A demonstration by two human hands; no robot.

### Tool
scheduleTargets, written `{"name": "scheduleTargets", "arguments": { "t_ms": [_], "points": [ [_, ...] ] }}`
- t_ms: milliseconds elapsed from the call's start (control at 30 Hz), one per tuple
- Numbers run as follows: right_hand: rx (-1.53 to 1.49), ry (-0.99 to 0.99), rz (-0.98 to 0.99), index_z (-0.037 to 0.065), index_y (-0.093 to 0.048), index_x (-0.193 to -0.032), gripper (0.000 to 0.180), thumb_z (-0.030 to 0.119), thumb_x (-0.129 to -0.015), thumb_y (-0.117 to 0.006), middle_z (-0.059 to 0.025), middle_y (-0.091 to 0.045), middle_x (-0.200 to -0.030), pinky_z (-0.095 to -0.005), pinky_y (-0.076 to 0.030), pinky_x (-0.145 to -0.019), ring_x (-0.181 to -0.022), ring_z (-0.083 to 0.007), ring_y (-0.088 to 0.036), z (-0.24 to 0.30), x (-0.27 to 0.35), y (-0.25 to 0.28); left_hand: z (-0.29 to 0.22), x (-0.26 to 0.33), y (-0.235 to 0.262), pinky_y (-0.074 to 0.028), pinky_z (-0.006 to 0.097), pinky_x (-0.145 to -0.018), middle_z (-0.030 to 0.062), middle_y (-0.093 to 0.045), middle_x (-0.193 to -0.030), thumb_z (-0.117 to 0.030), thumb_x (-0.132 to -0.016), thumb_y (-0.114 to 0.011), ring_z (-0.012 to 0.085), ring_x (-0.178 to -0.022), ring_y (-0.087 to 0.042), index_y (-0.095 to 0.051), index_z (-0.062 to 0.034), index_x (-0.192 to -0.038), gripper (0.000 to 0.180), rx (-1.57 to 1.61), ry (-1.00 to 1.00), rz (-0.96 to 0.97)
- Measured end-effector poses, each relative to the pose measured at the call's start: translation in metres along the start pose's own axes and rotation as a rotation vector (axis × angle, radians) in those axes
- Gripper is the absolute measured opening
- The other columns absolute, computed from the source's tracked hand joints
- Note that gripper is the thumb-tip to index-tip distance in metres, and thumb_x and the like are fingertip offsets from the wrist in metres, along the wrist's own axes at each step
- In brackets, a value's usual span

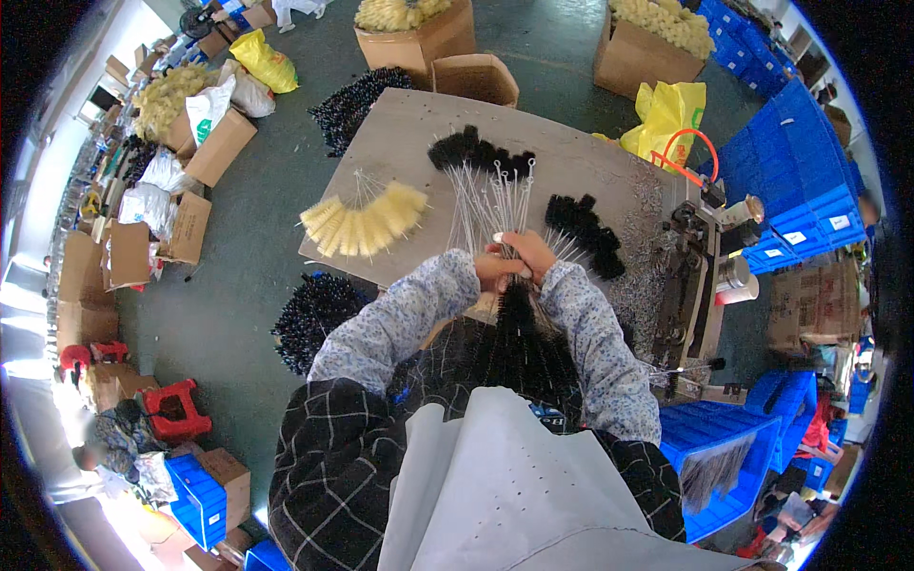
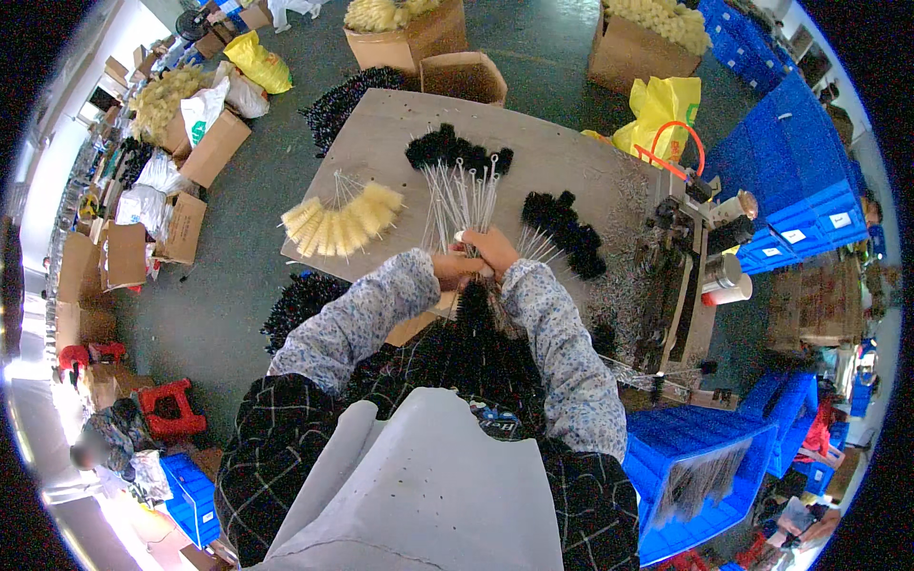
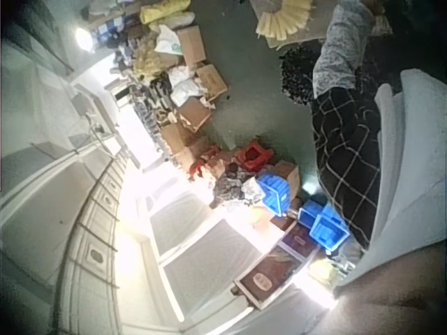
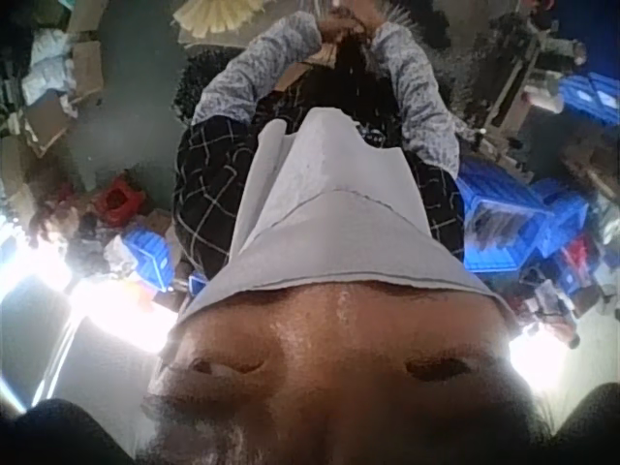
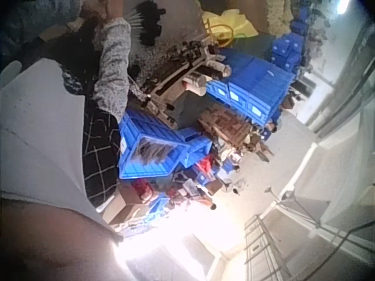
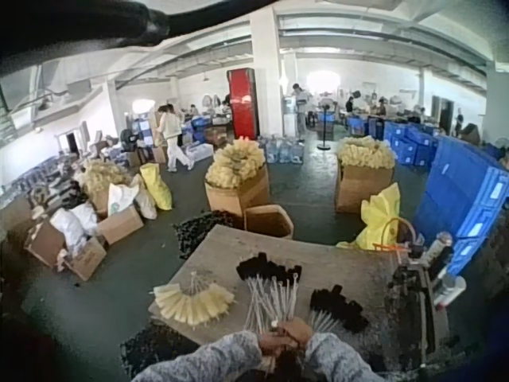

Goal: Assembling brush components by inserting wire handles into brush heads and organizing them on the workspace.

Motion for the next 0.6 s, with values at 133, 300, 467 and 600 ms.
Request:
{"name": "scheduleTargets", "arguments": {
  "t_ms": [133, 300, 467, 600],
  "points": [
    [0.055, 0.053, 0.011, -0.007, -0.051, -0.093, 0.023, 0.010, -0.078, -0.051, -0.0153, -0.058, -0.085, -0.0279, -0.048, -0.065, -0.073, -0.0195, -0.058, 0.009, 0.002, 0.009, 0.006, 0.012, -0.029, -0.046, 0.030, -0.066, 0.0085, -0.059, -0.085, -0.022, -0.076, -0.051, 0.0185, -0.074, -0.057, -0.052, -0.0013, -0.098, 0.030, 0.256, 0.084, -0.090],
    [-0.221, 0.078, -0.042, -0.004, -0.052, -0.080, 0.015, 0.008, -0.073, -0.058, -0.0105, -0.058, -0.071, -0.0284, -0.045, -0.056, -0.064, -0.0174, -0.055, 0.058, 0.014, -0.004, -0.040, 0.016, -0.030, -0.046, 0.030, -0.067, 0.0107, -0.059, -0.081, -0.020, -0.075, -0.051, 0.0203, -0.072, -0.057, -0.053, 0.0025, -0.093, 0.030, 0.157, -0.092, 0.018],
    [-0.399, 0.193, -0.236, 0.000, -0.048, -0.075, 0.011, 0.005, -0.070, -0.057, -0.0062, -0.048, -0.059, -0.0297, -0.043, -0.049, -0.052, -0.0159, -0.048, 0.079, 0.022, 0.006, -0.067, 0.024, -0.022, -0.045, 0.030, -0.058, 0.0081, -0.056, -0.069, -0.024, -0.072, -0.058, 0.0185, -0.064, -0.056, -0.053, -0.0008, -0.082, 0.026, -0.179, -0.051, 0.002],
    [-0.388, 0.373, -0.196, 0.001, -0.047, -0.077, 0.012, 0.002, -0.070, -0.056, -0.0044, -0.048, -0.061, -0.0272, -0.039, -0.049, -0.054, -0.0141, -0.048, 0.077, 0.055, -0.010, -0.053, 0.041, -0.046, -0.043, 0.029, -0.063, 0.0062, -0.056, -0.072, -0.025, -0.071, -0.061, 0.0162, -0.068, -0.054, -0.055, -0.0003, -0.083, 0.028, -0.348, -0.115, 0.020]
  ]
}}
Point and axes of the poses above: each hand's wrist, its own x-axis away from the middle knuckle, its own y-axis out of the back of the hand, z = x × y, the point moved 8 cm from there along -x, towards the middle knuckle
